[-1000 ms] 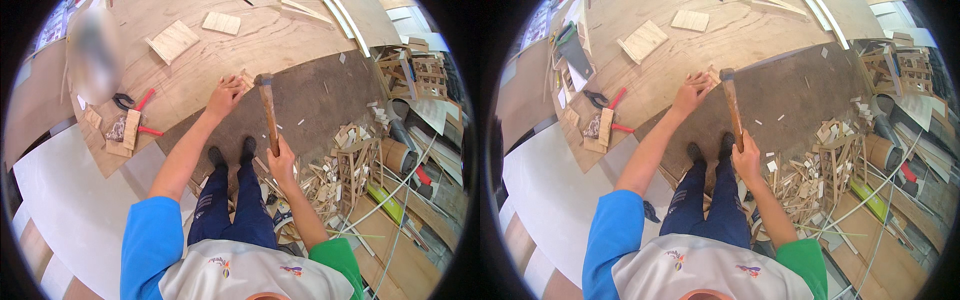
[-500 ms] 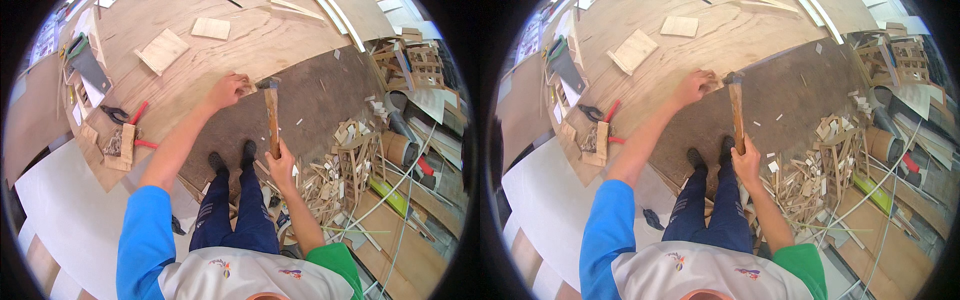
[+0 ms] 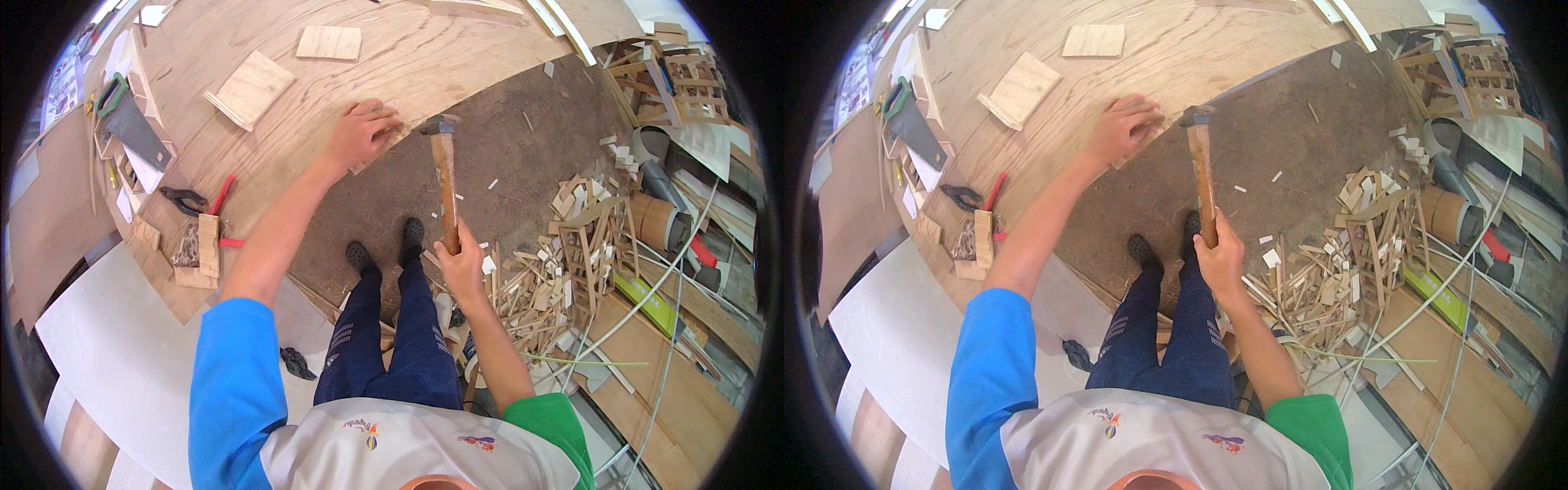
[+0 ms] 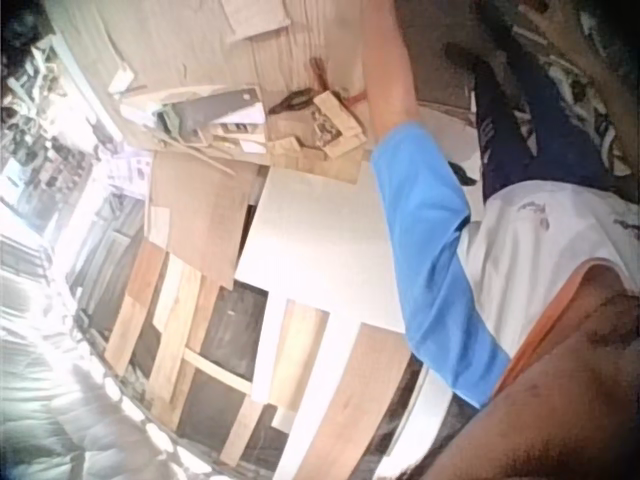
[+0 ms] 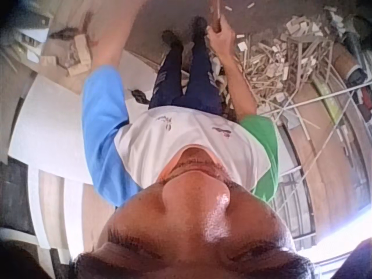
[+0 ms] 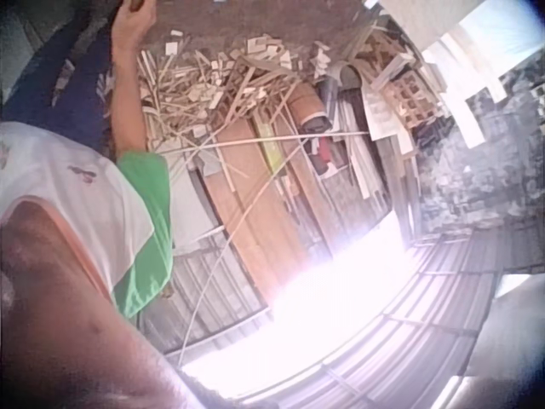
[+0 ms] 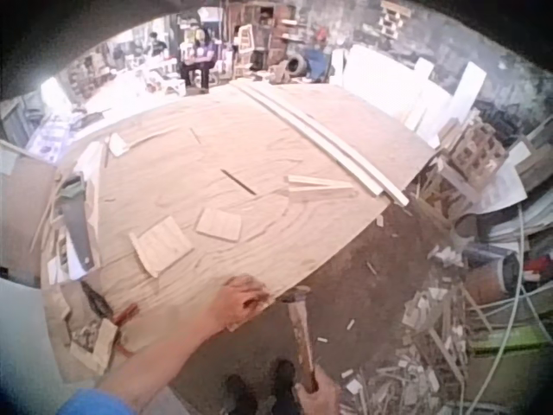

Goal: The person aligns small wooden pieces on a workbench, uses a hammer to drive a nail into the wood, and marks the wood with a pencil.

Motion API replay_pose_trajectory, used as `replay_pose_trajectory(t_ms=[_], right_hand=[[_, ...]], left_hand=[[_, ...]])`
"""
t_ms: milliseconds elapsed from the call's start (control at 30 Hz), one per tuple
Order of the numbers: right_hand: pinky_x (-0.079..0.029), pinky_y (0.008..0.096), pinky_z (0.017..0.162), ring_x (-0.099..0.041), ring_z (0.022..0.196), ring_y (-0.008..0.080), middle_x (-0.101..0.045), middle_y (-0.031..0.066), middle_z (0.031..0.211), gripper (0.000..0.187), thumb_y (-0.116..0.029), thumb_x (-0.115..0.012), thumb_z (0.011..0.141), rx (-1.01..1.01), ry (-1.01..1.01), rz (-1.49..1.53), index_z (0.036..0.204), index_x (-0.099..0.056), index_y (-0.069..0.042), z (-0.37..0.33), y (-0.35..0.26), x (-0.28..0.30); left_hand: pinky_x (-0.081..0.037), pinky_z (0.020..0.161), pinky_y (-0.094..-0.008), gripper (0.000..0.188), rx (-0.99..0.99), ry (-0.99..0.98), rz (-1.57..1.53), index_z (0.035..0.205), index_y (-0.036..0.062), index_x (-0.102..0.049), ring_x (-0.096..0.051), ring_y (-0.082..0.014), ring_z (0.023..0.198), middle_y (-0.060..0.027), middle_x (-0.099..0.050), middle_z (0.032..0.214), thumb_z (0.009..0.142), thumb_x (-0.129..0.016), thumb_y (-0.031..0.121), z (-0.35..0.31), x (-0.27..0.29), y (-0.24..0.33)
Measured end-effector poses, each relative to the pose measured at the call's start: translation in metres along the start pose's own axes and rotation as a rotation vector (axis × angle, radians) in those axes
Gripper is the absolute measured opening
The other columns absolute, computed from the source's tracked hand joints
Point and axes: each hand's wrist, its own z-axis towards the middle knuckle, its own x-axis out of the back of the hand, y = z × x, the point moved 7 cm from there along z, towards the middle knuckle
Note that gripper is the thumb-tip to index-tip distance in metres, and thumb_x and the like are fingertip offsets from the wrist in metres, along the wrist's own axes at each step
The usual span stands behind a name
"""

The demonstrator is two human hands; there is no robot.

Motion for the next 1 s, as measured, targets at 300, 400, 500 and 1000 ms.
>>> replay_pose_trajectory(t_ms=[300, 400, 500, 1000], right_hand=[[-0.051, 0.0425, 0.091, -0.063, 0.109, 0.0435, -0.063, 0.0307, 0.116, 0.056, 0.001, -0.071, 0.08, 0.118, 0.0, -0.044, 0.132, -0.051, 0.008, 0.001, -0.024, -0.009], [-0.051, 0.043, 0.091, -0.063, 0.109, 0.0444, -0.062, 0.0309, 0.117, 0.057, 0.001, -0.071, 0.08, 0.117, -0.017, -0.073, 0.132, -0.05, 0.009, -0.001, -0.027, -0.01], [-0.051, 0.0436, 0.09, -0.063, 0.108, 0.0451, -0.062, 0.0315, 0.117, 0.056, 0.001, -0.07, 0.081, 0.139, -0.03, -0.097, 0.133, -0.05, 0.008, -0.001, -0.028, -0.009], [-0.053, 0.0454, 0.086, -0.065, 0.103, 0.0443, -0.062, 0.0292, 0.115, 0.054, 0.0, -0.067, 0.083, 0.264, 0.029, -0.245, 0.133, -0.048, 0.01, -0.001, -0.025, 0.004]], left_hand=[[-0.039, 0.107, -0.0436, 0.018, -0.037, 0.009, 0.062, 0.108, 0.0194, -0.072, -0.054, -0.0232, 0.127, 0.0036, -0.069, 0.121, 0.095, -0.061, 0.026, 0.003, 0.006, 0.004], [-0.038, 0.108, -0.0447, 0.021, 0.058, -0.007, 0.058, 0.112, 0.0211, -0.071, -0.053, -0.0225, 0.129, 0.0046, -0.069, 0.122, 0.097, -0.059, 0.028, 0.002, 0.003, -0.003], [-0.037, 0.11, -0.0462, 0.024, 0.052, -0.037, 0.089, 0.118, 0.0238, -0.069, -0.051, -0.0214, 0.131, 0.006, -0.068, 0.123, 0.098, -0.057, 0.03, 0.003, 0.0, -0.004], [-0.03, 0.116, -0.0479, 0.028, 0.118, -0.117, 0.134, 0.123, 0.0298, -0.069, -0.05, -0.0194, 0.133, 0.0034, -0.067, 0.126, 0.099, -0.055, 0.032, 0.001, -0.011, -0.012]])
